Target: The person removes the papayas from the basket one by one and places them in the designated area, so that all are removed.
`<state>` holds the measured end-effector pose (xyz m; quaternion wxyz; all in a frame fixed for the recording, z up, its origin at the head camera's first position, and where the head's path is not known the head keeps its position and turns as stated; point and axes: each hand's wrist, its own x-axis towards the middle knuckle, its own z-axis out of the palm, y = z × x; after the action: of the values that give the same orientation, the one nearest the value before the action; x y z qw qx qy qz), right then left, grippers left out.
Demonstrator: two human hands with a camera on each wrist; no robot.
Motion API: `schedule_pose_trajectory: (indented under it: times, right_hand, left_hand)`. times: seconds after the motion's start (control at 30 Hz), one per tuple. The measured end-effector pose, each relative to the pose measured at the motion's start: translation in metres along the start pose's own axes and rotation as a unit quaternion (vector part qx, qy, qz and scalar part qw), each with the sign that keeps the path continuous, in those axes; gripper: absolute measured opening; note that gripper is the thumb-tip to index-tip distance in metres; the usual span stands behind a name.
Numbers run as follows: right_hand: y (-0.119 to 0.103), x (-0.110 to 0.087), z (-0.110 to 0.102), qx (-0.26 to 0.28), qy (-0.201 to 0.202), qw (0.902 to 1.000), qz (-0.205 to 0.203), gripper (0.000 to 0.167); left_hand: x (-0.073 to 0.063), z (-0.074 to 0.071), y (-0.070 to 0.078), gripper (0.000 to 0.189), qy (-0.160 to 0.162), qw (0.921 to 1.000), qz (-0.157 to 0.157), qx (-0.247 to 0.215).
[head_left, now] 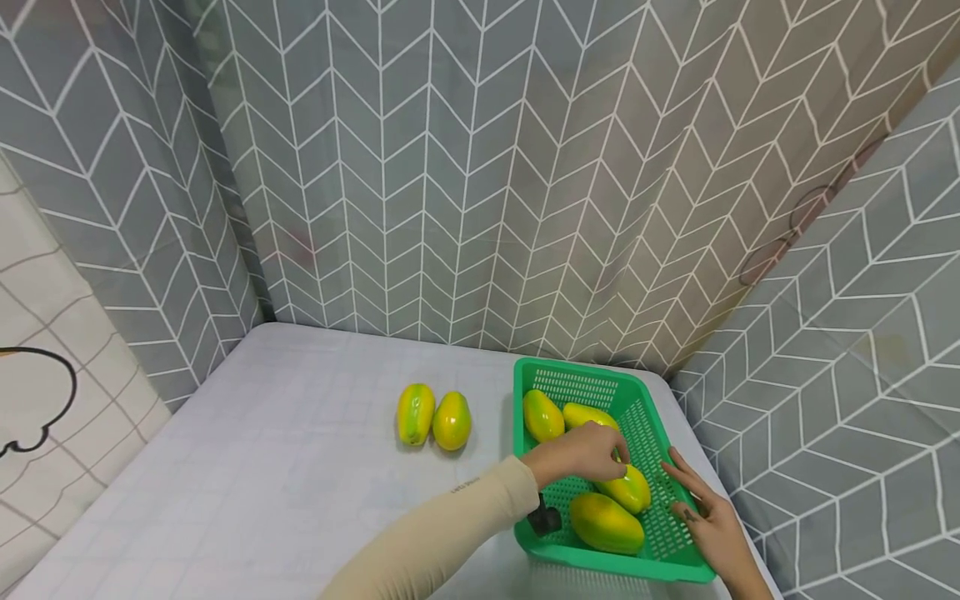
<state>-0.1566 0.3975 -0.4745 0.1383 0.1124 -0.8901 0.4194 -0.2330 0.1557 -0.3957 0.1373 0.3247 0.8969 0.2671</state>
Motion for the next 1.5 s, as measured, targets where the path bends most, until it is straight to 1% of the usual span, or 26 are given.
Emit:
schedule_pose_trajectory:
  times: [0.07,0.17,0.23,0.33,0.43,0.53,0.67,0.7,0.77,0.87,0.93,1.07,1.13,1.27,1.4,1.5]
  right_hand:
    - [0.001,0.0,0.0,0.01,0.0,0.9999,-0.012,0.048]
    - [0.003,0.0,0.0,0.013,0.0,0.9997,-0.022,0.047]
    - [0.004,0.0,0.0,0.014,0.002,0.9996,-0.023,0.047]
    - [0.004,0.0,0.0,0.008,0.005,0.9998,-0.02,0.048]
    - [0.002,0.0,0.001,0.007,0.006,0.9998,-0.015,0.049]
    - [0.002,0.001,0.001,0.005,0.005,0.9999,-0.008,0.049]
    - [0.002,0.001,0.001,0.006,0.004,1.0,-0.005,0.049]
    - [0.002,0.001,0.001,0.006,0.005,1.0,-0.005,0.049]
    - [0.003,0.001,0.001,0.011,0.006,0.9999,-0.007,0.05]
    - [0.003,0.001,0.001,0.021,0.005,0.9997,-0.01,0.05]
    - [0.002,0.001,0.001,0.027,0.003,0.9996,-0.01,0.051]
    - [0.001,0.001,0.001,0.026,0.004,0.9996,-0.007,0.052]
    - [0.001,0.001,0.001,0.024,0.005,0.9997,-0.005,0.052]
    - [0.0,0.001,0.001,0.018,0.005,0.9998,0.001,0.052]
    - [0.0,0.001,0.001,0.017,0.004,0.9998,0.004,0.052]
    - [0.001,0.001,0.001,0.018,0.003,0.9998,-0.002,0.051]
  left_hand:
    - [0.001,0.004,0.002,0.023,-0.015,0.9997,0.009,0.018]
    - [0.002,0.01,0.005,0.023,-0.033,0.999,0.008,0.031]
    - [0.002,0.015,0.006,0.024,-0.038,0.9985,0.005,0.04]
    - [0.003,0.02,0.007,0.023,-0.045,0.9982,-0.001,0.04]
    - [0.005,0.022,0.006,0.021,-0.055,0.9974,0.001,0.046]
    - [0.006,0.023,0.003,0.022,-0.081,0.9954,0.01,0.05]
    - [0.008,0.022,0.0,0.027,-0.123,0.9916,0.015,0.039]
    - [0.009,0.022,-0.001,0.029,-0.13,0.9908,0.014,0.036]
    - [0.009,0.023,-0.001,0.032,-0.139,0.9893,0.014,0.044]
    - [0.009,0.027,-0.002,0.037,-0.158,0.9856,0.003,0.06]
    - [0.009,0.029,-0.002,0.041,-0.178,0.9818,-0.007,0.065]
    - [0.013,0.032,-0.003,0.045,-0.219,0.9737,-0.033,0.054]
    - [0.014,0.032,-0.003,0.047,-0.233,0.9704,-0.043,0.048]
    - [0.014,0.033,-0.004,0.047,-0.244,0.9676,-0.053,0.035]
    - [0.013,0.032,-0.004,0.046,-0.241,0.9685,-0.046,0.044]
    - [0.012,0.031,-0.003,0.047,-0.234,0.9701,-0.037,0.054]
